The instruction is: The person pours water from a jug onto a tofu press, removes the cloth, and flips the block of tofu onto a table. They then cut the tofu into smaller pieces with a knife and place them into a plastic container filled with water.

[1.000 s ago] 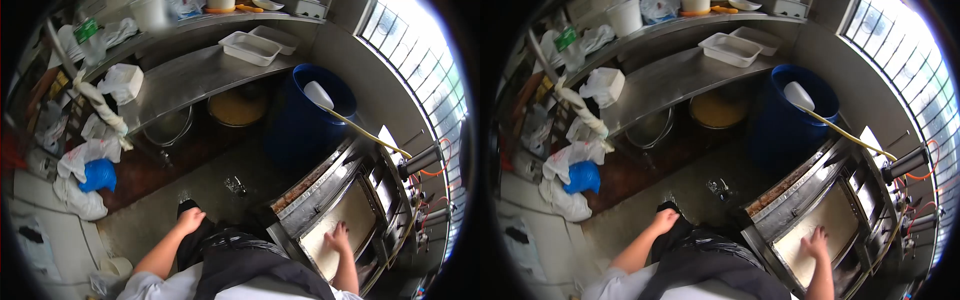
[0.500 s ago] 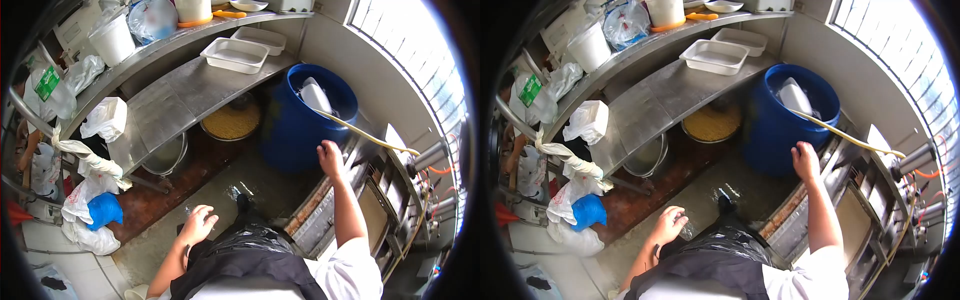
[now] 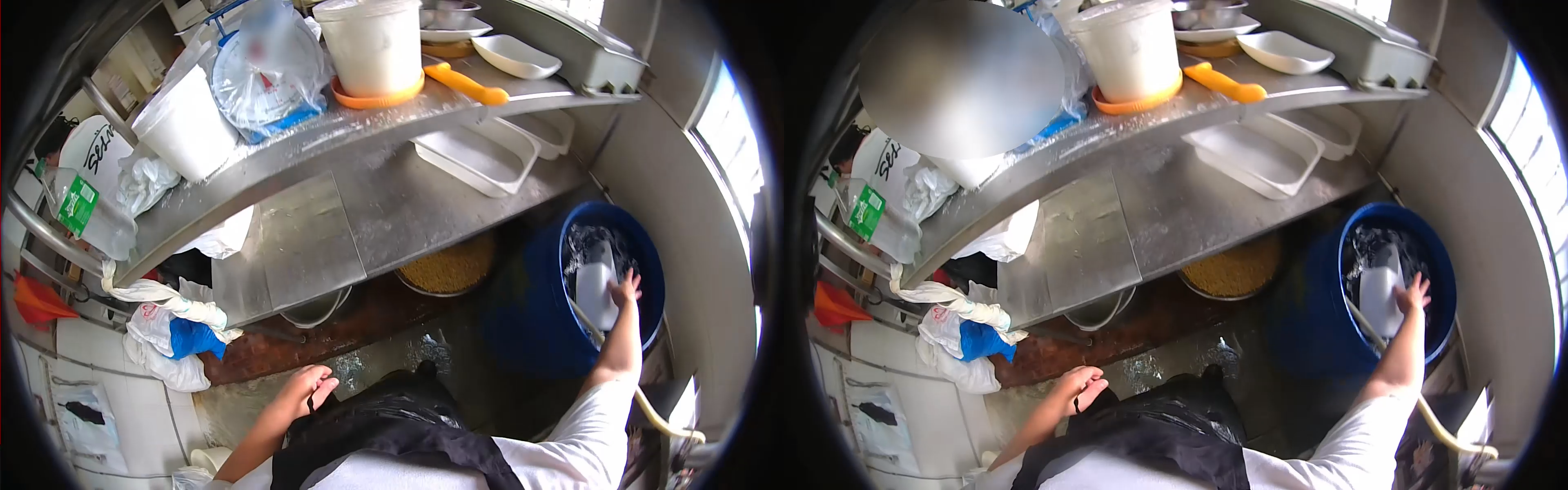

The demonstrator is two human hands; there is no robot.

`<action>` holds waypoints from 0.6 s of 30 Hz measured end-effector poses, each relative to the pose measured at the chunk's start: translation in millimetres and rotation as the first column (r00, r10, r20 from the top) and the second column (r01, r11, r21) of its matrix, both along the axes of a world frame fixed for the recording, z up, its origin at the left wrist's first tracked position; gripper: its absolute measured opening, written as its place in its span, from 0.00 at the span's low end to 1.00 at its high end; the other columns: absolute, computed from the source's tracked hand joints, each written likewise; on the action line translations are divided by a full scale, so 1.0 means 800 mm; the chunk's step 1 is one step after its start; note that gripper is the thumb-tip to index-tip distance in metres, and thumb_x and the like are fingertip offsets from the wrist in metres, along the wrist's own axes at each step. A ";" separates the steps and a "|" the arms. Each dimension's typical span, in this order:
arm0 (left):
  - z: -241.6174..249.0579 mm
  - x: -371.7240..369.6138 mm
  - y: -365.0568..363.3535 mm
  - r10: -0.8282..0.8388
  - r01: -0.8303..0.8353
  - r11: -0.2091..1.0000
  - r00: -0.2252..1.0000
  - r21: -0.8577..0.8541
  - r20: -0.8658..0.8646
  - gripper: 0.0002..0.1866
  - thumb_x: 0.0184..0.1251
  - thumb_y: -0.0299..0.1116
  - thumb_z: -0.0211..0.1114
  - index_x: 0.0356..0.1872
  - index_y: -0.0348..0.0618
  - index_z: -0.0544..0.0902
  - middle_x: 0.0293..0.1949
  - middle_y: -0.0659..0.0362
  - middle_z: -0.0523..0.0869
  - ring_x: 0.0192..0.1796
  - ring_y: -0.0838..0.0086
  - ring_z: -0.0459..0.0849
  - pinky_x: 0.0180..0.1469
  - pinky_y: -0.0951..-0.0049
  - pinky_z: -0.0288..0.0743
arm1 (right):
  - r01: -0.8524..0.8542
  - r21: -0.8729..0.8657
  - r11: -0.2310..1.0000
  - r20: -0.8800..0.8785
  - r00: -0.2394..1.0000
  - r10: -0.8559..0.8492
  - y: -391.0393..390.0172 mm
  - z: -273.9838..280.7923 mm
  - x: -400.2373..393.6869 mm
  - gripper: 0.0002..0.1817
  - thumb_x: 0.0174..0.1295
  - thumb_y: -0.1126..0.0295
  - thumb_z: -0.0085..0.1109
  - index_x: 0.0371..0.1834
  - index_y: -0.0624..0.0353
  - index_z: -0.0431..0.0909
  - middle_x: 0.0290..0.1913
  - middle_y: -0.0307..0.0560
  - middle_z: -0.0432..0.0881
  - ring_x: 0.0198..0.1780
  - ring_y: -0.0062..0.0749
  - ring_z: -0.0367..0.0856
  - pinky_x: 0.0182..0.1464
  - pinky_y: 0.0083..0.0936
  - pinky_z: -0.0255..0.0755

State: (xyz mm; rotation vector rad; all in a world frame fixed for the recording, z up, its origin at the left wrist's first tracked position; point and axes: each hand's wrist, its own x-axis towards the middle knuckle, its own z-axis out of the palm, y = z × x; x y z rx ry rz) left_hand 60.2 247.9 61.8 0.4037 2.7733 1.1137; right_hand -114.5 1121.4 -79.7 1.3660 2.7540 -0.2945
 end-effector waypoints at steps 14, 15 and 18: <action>-0.008 -0.116 0.013 0.002 -0.001 1.000 0.998 -0.019 0.058 0.15 0.76 0.39 0.66 0.45 0.34 0.81 0.36 0.45 0.84 0.40 0.50 0.85 0.41 0.55 0.77 | -0.422 -0.106 0.901 0.457 0.784 0.421 -0.148 0.005 -0.032 0.41 0.66 0.56 0.64 0.81 0.57 0.60 0.75 0.62 0.72 0.75 0.49 0.72 0.73 0.41 0.71; -0.007 -0.115 0.007 -0.009 0.010 1.000 0.999 -0.014 0.047 0.14 0.76 0.39 0.66 0.42 0.34 0.79 0.35 0.46 0.83 0.39 0.50 0.84 0.41 0.55 0.76 | -0.467 -0.087 0.880 0.452 0.769 0.453 -0.159 0.005 -0.016 0.41 0.66 0.56 0.64 0.81 0.57 0.61 0.74 0.62 0.73 0.74 0.49 0.72 0.73 0.41 0.72; -0.005 -0.112 -0.002 0.033 -0.033 0.999 0.999 -0.004 0.039 0.15 0.77 0.39 0.65 0.38 0.36 0.77 0.31 0.47 0.80 0.37 0.50 0.82 0.40 0.54 0.73 | -0.473 -0.104 0.875 0.403 0.784 0.472 -0.204 0.024 0.024 0.40 0.67 0.56 0.64 0.79 0.57 0.62 0.73 0.62 0.74 0.73 0.50 0.74 0.71 0.42 0.73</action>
